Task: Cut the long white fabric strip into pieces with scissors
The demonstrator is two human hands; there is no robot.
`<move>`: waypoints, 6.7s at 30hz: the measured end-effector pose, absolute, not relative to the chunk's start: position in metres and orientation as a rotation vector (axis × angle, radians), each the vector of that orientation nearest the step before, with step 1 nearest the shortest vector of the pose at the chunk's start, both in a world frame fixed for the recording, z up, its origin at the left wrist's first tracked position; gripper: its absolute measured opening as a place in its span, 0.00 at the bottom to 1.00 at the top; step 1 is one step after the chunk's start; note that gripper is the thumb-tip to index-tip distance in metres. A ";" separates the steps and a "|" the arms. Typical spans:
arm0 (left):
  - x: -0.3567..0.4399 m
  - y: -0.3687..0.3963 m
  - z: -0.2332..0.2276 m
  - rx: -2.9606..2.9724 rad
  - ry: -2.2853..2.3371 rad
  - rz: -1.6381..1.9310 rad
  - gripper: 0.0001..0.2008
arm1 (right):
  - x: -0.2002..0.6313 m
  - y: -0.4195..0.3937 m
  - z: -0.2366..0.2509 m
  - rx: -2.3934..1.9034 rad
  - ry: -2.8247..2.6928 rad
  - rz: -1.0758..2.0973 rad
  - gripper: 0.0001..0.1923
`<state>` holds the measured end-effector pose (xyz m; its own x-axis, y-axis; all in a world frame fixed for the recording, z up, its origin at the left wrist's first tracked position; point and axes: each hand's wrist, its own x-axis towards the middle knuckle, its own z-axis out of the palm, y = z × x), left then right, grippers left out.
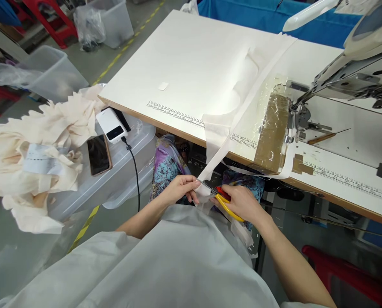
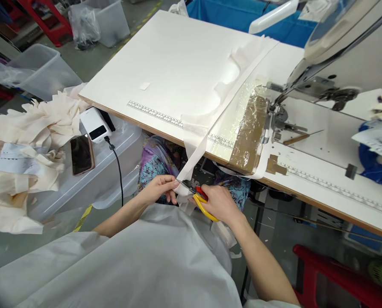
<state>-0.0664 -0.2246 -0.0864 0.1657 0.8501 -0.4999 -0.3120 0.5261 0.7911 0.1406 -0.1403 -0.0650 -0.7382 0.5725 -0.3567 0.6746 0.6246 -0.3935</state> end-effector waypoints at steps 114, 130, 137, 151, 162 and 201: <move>-0.037 -0.229 -0.062 0.726 1.025 0.676 0.22 | 0.208 -0.164 -0.073 0.910 2.277 -1.767 0.25; -0.053 -0.217 -0.077 0.580 0.995 0.750 0.23 | 0.181 -0.156 -0.063 1.069 2.534 -1.134 0.26; -0.053 -0.214 -0.083 0.583 0.971 0.723 0.22 | 0.184 -0.164 -0.067 1.167 2.600 -0.998 0.27; -0.050 -0.214 -0.087 0.604 0.986 0.699 0.21 | 0.175 -0.164 -0.072 1.265 2.562 -1.048 0.27; -0.046 -0.199 -0.133 2.018 1.653 0.295 0.13 | 0.262 -0.196 -0.106 2.321 2.201 -1.293 0.22; 0.017 -0.213 -0.207 2.068 1.066 0.253 0.18 | 0.242 -0.212 -0.177 2.786 1.880 -1.601 0.17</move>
<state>0.0167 -0.2132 -0.2065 0.6281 0.7603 -0.1656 0.6053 -0.3437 0.7180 0.2424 -0.2121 -0.1766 0.1924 0.9299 -0.3135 0.4574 -0.3676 -0.8097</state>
